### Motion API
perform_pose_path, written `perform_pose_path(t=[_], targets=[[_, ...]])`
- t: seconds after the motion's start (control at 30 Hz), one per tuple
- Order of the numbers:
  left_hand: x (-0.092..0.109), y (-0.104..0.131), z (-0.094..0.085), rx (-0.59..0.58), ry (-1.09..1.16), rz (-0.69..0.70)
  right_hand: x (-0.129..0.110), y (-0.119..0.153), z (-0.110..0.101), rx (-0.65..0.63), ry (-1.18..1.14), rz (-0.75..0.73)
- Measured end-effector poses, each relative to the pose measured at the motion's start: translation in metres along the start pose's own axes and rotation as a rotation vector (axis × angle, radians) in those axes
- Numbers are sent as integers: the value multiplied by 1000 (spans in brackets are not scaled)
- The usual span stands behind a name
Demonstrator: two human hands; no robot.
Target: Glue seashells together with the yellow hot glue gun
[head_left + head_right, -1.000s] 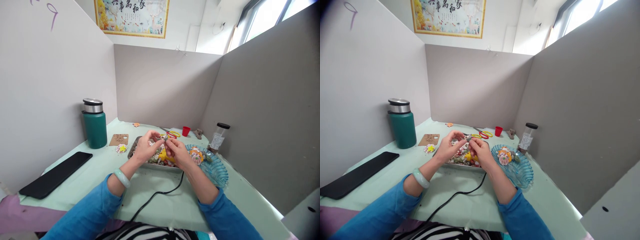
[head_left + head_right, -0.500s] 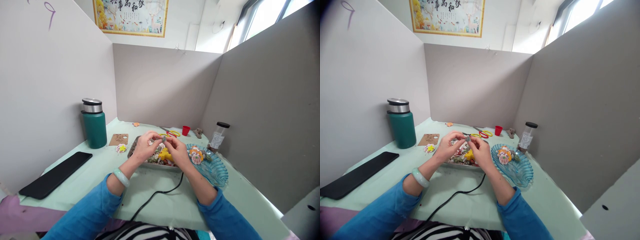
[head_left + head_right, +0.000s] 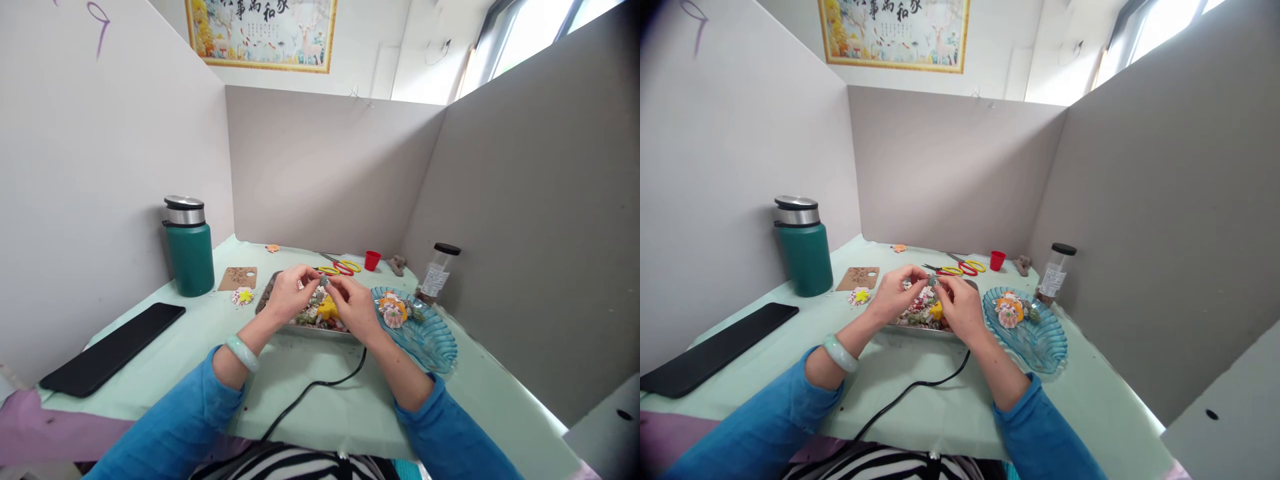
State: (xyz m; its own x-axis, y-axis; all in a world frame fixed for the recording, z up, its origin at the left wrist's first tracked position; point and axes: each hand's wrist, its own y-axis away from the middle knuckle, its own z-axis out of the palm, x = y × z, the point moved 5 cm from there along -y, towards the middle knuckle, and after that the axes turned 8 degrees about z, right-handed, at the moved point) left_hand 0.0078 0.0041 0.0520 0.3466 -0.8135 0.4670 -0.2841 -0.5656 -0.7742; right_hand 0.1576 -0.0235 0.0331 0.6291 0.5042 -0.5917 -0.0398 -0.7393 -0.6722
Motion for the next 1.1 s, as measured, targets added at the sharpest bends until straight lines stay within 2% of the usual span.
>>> perform_pose_path(t=[0.23, 0.43, 0.6, 0.87, 0.97, 1.1], targets=[[-13, 1, 2, 10, 175, -205, -4, 0, -4, 30, -25, -16], [-20, 0, 6, 29, 404, -288, -5, 1, -4, 40, -47, -31], [-26, 2, 4, 62, 360, -357, -3, 1, -4, 35, -37, -27], [-23, 3, 6, 30, 176, -242, -1, 1, -1, 17, 22, -70], [-24, 3, 8, 15, 219, -254, 2, 1, 2, -2, 41, -52], [-25, 3, 8, 29, 375, -346, 7, 0, 6, -59, -12, 32]])
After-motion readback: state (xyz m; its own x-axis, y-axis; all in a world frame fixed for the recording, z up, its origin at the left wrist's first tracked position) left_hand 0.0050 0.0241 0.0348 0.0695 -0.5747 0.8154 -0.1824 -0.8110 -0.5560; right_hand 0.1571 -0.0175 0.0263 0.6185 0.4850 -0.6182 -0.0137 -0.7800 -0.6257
